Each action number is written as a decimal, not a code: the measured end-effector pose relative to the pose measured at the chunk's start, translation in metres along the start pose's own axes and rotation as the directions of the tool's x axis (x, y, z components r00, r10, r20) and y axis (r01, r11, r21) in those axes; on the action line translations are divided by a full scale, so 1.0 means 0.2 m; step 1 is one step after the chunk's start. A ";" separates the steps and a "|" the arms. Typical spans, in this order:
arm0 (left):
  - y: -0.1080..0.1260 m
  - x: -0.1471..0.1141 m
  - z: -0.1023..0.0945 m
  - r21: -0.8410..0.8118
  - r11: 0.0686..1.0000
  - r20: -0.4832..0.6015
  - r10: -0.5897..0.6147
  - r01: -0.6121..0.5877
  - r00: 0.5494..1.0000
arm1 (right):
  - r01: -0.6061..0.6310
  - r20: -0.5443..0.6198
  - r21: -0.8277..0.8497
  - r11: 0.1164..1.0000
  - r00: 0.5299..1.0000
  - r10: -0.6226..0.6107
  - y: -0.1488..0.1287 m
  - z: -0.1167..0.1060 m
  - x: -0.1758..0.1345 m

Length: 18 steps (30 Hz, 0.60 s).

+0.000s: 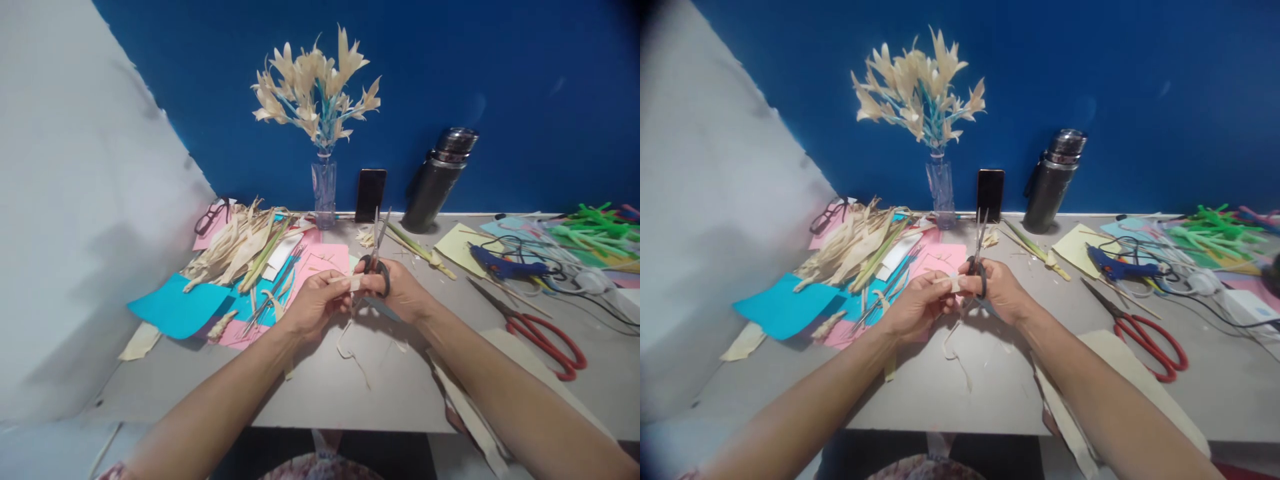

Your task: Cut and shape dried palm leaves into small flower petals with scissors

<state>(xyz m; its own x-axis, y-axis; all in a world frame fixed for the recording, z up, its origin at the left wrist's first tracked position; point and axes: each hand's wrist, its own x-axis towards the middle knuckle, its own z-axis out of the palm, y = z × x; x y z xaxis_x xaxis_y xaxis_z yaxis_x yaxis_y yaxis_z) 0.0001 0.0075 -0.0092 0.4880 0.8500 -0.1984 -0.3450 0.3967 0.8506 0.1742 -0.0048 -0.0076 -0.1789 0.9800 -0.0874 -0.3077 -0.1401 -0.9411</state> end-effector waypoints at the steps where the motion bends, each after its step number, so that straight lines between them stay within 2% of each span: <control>1: 0.00 0.00 0.00 0.015 1.000 0.007 0.006 -0.006 1.000 | 0.009 0.002 -0.014 1.000 1.000 -0.009 0.00 0.00 0.00; 4: 0.00 -0.01 0.00 0.035 0.999 0.063 0.026 -0.028 0.998 | 0.016 0.022 0.003 1.000 1.000 -0.016 0.00 0.02 -0.02; 8: 0.01 -0.03 0.01 -0.030 0.999 0.185 0.039 -0.034 0.982 | -0.032 0.180 0.110 0.993 0.984 0.012 -0.02 0.03 -0.03; 10: 0.02 -0.03 0.01 -0.070 0.997 0.224 0.036 -0.021 0.974 | -0.029 0.216 0.144 0.989 0.976 -0.003 -0.03 0.03 -0.04; 14: 0.02 -0.03 0.00 -0.108 0.994 0.197 0.029 -0.008 0.980 | 0.004 0.206 0.134 0.991 0.978 -0.032 -0.04 0.02 -0.04; 18: 0.02 -0.02 -0.02 -0.058 0.998 0.175 0.021 -0.011 0.984 | 0.030 0.121 -0.025 0.999 0.992 -0.027 -0.04 0.04 -0.05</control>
<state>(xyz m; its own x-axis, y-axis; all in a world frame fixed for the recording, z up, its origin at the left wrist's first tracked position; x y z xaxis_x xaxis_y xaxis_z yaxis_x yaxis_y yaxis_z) -0.0059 0.0070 -0.0070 0.6132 0.7845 -0.0920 -0.3963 0.4063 0.8233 0.1709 -0.0141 0.0042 -0.2824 0.9590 -0.0222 -0.2890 -0.1071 -0.9513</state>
